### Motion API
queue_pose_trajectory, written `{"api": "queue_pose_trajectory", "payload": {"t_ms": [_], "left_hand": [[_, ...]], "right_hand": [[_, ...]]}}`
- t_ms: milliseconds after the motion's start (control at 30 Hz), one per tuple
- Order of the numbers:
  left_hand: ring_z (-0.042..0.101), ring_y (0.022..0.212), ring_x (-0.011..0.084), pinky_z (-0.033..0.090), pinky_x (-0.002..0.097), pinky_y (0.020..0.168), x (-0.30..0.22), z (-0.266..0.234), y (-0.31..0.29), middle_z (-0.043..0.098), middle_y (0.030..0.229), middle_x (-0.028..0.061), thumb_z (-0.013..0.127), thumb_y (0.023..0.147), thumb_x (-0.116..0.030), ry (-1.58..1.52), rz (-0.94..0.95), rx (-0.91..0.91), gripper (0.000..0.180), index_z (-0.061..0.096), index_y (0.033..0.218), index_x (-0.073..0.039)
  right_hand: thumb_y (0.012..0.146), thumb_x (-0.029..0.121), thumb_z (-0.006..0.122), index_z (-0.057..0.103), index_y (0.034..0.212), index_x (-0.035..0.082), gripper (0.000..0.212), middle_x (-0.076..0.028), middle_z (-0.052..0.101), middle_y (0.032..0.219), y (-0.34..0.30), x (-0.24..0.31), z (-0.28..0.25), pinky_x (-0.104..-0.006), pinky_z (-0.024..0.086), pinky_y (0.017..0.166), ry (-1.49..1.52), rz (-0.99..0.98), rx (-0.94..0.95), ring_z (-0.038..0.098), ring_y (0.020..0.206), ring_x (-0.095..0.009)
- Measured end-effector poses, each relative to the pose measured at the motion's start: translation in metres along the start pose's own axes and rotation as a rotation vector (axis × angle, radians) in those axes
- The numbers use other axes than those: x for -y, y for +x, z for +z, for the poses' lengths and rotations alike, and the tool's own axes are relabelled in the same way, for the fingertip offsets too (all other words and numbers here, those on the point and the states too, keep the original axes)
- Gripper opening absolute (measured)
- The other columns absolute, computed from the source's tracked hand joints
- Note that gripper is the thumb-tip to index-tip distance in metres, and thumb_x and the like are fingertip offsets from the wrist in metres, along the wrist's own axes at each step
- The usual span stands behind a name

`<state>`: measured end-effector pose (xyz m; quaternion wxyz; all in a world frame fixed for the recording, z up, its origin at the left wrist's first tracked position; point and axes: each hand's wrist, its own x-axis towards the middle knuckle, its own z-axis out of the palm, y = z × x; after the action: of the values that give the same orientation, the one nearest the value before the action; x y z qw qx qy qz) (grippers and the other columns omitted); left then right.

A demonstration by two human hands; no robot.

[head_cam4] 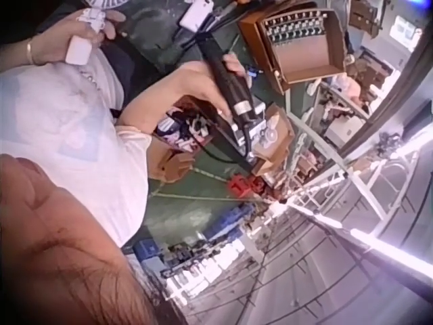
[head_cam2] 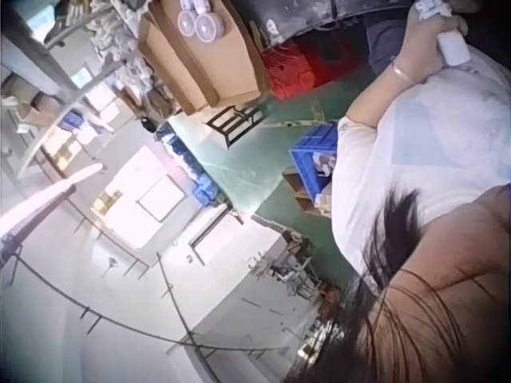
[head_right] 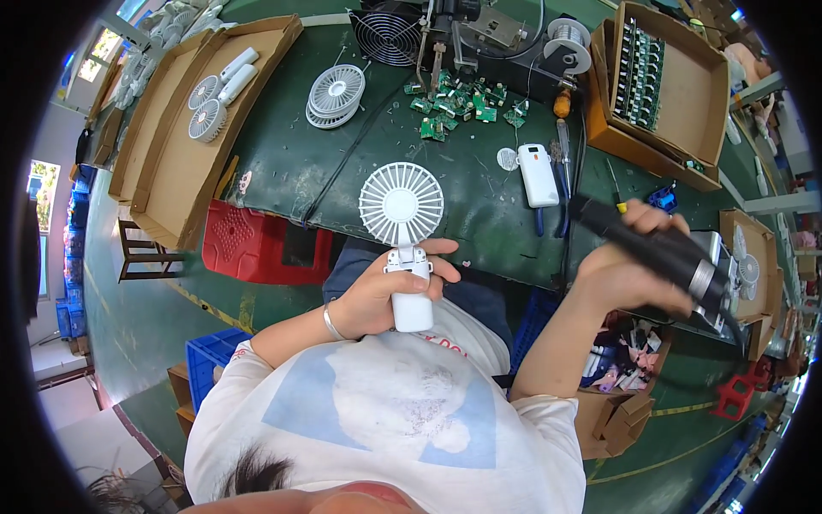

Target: The person assembles portable electric fans by fitting together the fan heads, internal components, and handle casings, securing the parts with an electric screwdriver, and placing the assembled fans into a cardboard tray.

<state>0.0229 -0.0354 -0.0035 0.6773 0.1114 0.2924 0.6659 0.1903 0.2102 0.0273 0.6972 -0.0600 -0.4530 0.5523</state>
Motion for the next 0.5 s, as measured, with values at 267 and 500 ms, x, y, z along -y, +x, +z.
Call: {"api": "queue_pose_trajectory", "payload": {"t_ms": [267, 500], "left_hand": [[0.055, 0.105, 0.0192, 0.048, 0.0338, 0.090, 0.000, 0.001, 0.003, 0.044, 0.139, 0.0175, 0.059, 0.087, -0.015, -0.031, 0.149, -0.032, 0.051, 0.042, 0.133, -0.005], [0.054, 0.118, 0.0226, 0.046, 0.0403, 0.098, 0.001, -0.003, 0.010, 0.056, 0.128, 0.0134, 0.062, 0.088, -0.005, 0.128, 0.192, -0.075, 0.044, 0.043, 0.129, -0.005]], "right_hand": [[0.096, 0.022, 0.056, 0.054, 0.112, -0.002, 0.029, -0.016, 0.060, 0.111, -0.034, -0.021, -0.026, -0.0343, 0.039, 0.102, -0.224, 0.322, -0.367, 0.054, 0.114, -0.024], [0.098, 0.053, 0.039, 0.061, 0.091, -0.003, 0.061, -0.005, 0.056, 0.063, -0.046, 0.009, -0.041, -0.0228, 0.040, 0.050, -0.354, 0.915, -0.184, 0.055, 0.057, -0.016]]}}
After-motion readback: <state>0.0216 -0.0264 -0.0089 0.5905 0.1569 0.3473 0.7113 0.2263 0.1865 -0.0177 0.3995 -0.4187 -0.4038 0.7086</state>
